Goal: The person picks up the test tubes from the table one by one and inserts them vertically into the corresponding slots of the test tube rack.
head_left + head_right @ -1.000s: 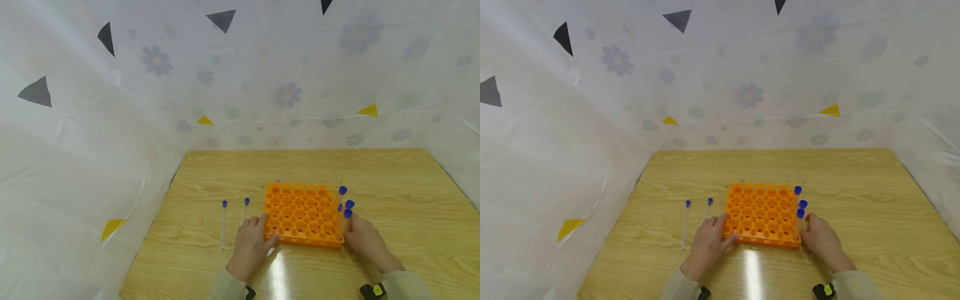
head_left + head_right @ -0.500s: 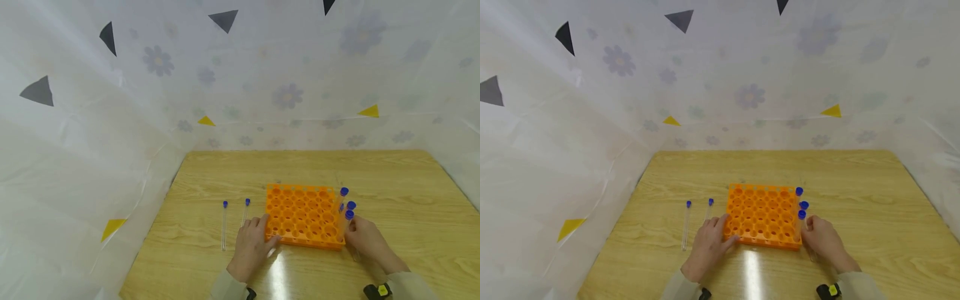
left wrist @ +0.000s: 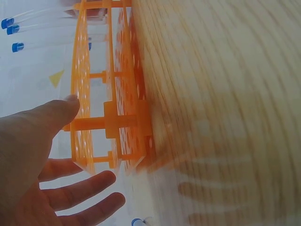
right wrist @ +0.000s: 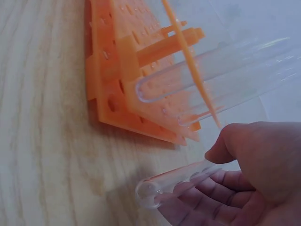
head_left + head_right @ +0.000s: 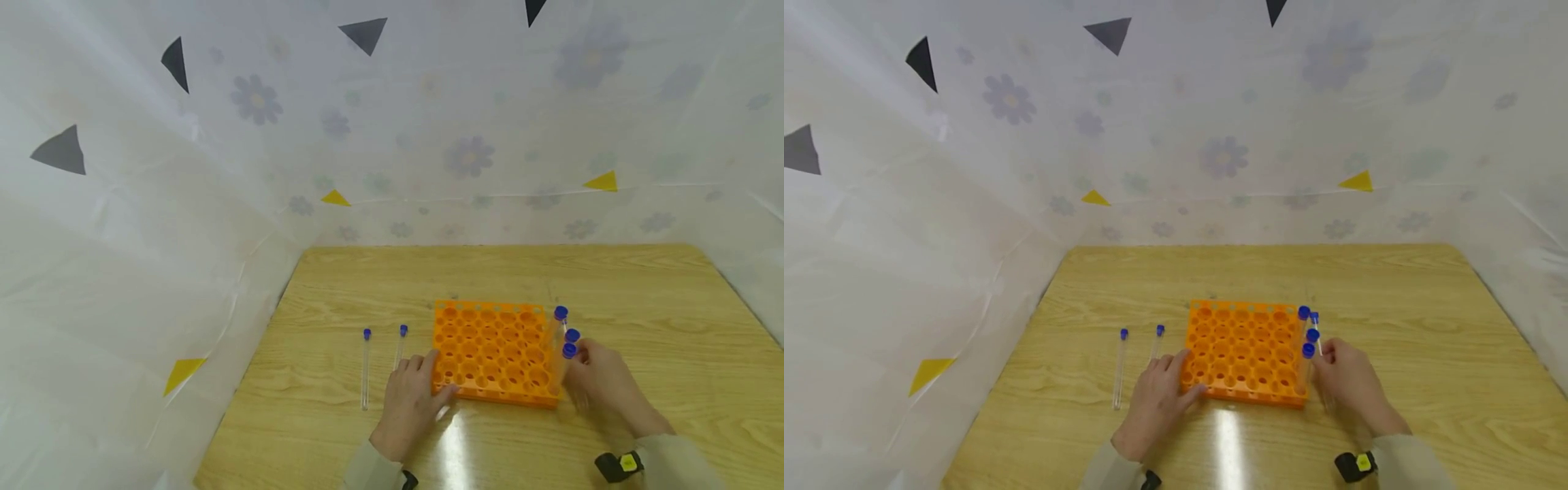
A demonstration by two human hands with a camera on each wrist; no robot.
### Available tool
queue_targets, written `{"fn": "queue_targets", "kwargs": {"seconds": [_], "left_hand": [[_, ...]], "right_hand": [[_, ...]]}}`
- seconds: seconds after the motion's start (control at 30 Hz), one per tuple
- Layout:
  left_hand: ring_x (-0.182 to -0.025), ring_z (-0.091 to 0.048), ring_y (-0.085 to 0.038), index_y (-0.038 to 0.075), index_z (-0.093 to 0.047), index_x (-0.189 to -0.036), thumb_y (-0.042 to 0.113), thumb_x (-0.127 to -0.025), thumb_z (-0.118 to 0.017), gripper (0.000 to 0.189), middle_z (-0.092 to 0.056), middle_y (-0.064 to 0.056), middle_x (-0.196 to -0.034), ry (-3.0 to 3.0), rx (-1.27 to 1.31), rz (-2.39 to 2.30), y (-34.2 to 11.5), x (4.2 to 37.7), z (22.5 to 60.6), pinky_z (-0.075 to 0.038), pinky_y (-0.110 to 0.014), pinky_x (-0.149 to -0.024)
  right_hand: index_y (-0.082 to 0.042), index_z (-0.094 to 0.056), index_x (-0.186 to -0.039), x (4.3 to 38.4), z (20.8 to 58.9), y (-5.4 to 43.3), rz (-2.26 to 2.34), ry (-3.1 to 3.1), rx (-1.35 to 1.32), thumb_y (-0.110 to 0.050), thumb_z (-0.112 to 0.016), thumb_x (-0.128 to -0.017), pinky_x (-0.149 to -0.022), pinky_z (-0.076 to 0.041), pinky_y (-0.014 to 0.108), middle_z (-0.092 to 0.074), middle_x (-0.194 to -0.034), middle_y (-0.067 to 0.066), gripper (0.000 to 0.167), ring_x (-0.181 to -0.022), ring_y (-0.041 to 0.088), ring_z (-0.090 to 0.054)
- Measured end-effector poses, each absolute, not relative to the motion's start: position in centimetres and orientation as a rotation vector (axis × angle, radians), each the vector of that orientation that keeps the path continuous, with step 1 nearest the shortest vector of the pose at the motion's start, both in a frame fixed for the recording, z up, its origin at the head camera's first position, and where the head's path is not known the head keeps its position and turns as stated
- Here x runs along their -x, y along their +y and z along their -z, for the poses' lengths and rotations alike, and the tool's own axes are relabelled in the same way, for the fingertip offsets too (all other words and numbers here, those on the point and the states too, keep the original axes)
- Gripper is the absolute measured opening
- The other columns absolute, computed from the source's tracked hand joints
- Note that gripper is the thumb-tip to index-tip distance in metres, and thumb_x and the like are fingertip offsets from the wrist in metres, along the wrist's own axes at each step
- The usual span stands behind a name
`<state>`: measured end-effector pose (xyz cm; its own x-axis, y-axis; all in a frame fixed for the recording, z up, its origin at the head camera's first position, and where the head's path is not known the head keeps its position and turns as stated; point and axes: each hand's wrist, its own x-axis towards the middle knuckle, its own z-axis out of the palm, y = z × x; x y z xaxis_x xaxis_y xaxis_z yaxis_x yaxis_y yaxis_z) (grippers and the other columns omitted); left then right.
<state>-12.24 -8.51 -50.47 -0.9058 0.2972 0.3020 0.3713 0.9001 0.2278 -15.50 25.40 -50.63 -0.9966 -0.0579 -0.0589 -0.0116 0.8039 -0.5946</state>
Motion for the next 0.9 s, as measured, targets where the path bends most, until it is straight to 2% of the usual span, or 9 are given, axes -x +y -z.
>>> {"fn": "queue_targets", "kwargs": {"seconds": [0.27,0.43,0.6,0.77,0.9], "left_hand": [[-0.084,-0.064,-0.019,0.012,-0.06,-0.132,0.057,-0.086,-0.069,0.065,-0.071,-0.005,-0.105,-2.727,0.527,0.385,-8.6,12.2,50.8,-0.052,-0.029,-0.066],[-0.085,-0.064,-0.019,0.012,-0.059,-0.133,0.057,-0.087,-0.068,0.065,-0.07,-0.005,-0.105,-2.741,0.528,0.399,-8.6,12.3,50.7,-0.052,-0.03,-0.068],[-0.089,-0.063,-0.02,0.014,-0.057,-0.136,0.057,-0.089,-0.065,0.065,-0.069,-0.005,-0.108,-2.798,0.507,0.424,-8.5,12.3,50.5,-0.053,-0.031,-0.07],[-0.089,-0.064,-0.02,0.014,-0.057,-0.136,0.057,-0.089,-0.065,0.065,-0.069,-0.005,-0.108,-2.802,0.507,0.43,-8.5,12.3,50.5,-0.053,-0.031,-0.07],[-0.088,-0.064,-0.02,0.013,-0.057,-0.135,0.056,-0.088,-0.066,0.064,-0.069,-0.005,-0.107,-2.782,0.517,0.43,-8.6,12.3,50.6,-0.053,-0.03,-0.069]], "right_hand": [[0.011,-0.06,-0.107,15.9,49.4,25.0,1.015,2.98,0.066,-0.011,-0.055,-0.099,-0.067,-0.054,0.041,-0.067,-0.091,0.022,0.024,-0.081,0.03,-0.064],[0.011,-0.06,-0.11,16.1,48.9,24.9,1.057,2.986,0.065,-0.009,-0.054,-0.098,-0.067,-0.056,0.043,-0.067,-0.093,0.025,0.024,-0.082,0.033,-0.066],[0.01,-0.058,-0.117,16.2,48.6,24.9,1.137,3.048,0.072,-0.008,-0.055,-0.099,-0.064,-0.055,0.033,-0.066,-0.101,0.028,0.026,-0.088,0.037,-0.066],[0.008,-0.058,-0.117,16.4,48.0,24.8,1.222,3.2,0.119,-0.009,-0.057,-0.099,-0.06,-0.048,0.02,-0.066,-0.104,0.028,0.025,-0.09,0.041,-0.065],[0.006,-0.059,-0.118,16.4,47.2,24.6,1.282,3.244,0.141,-0.011,-0.057,-0.1,-0.063,-0.043,0.011,-0.066,-0.106,0.026,0.025,-0.093,0.041,-0.064]]}}
